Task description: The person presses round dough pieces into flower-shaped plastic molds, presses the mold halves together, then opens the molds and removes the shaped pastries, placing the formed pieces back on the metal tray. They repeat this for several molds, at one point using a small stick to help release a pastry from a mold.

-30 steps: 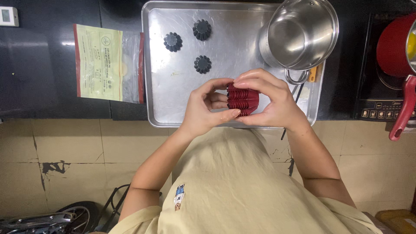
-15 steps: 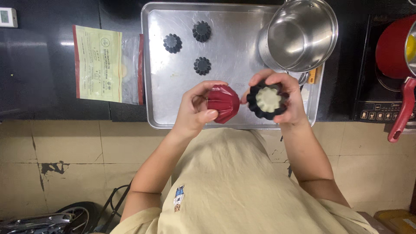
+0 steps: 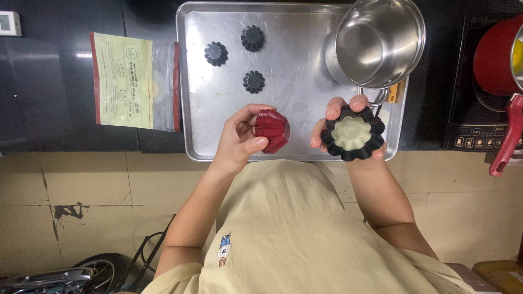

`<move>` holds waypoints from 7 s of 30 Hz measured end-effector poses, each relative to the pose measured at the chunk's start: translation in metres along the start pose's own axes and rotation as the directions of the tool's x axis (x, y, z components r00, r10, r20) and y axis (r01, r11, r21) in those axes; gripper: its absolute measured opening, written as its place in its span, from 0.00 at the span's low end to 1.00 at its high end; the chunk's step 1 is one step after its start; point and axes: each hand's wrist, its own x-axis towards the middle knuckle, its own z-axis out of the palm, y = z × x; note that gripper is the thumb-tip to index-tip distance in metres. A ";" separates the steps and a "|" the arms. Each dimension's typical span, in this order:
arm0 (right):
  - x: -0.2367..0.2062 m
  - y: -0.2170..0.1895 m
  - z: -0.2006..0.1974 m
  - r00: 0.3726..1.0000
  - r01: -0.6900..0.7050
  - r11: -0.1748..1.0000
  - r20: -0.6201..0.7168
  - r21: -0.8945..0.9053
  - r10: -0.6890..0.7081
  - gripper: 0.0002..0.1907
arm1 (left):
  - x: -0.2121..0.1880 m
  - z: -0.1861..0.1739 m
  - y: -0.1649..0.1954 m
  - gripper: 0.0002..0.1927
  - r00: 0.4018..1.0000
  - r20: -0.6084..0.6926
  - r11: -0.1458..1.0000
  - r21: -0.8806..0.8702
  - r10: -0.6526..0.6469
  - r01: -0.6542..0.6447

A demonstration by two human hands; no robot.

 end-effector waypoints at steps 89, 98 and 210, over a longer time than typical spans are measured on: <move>0.031 -0.004 0.093 0.943 -0.118 0.741 -0.309 -0.661 -0.125 0.42 | 0.012 0.044 0.091 0.03 0.324 0.879 -0.437 0.458 0.349 -0.774; 0.025 -0.002 0.090 0.933 -0.160 0.798 -0.353 -0.581 -0.069 0.42 | 0.013 0.046 0.093 0.03 0.310 0.886 -0.431 0.443 0.345 -0.786; 0.024 -0.005 0.070 0.897 -0.239 0.694 -0.428 -0.679 -0.110 0.35 | -0.003 0.075 0.080 0.28 0.838 0.405 0.376 0.759 0.366 -0.531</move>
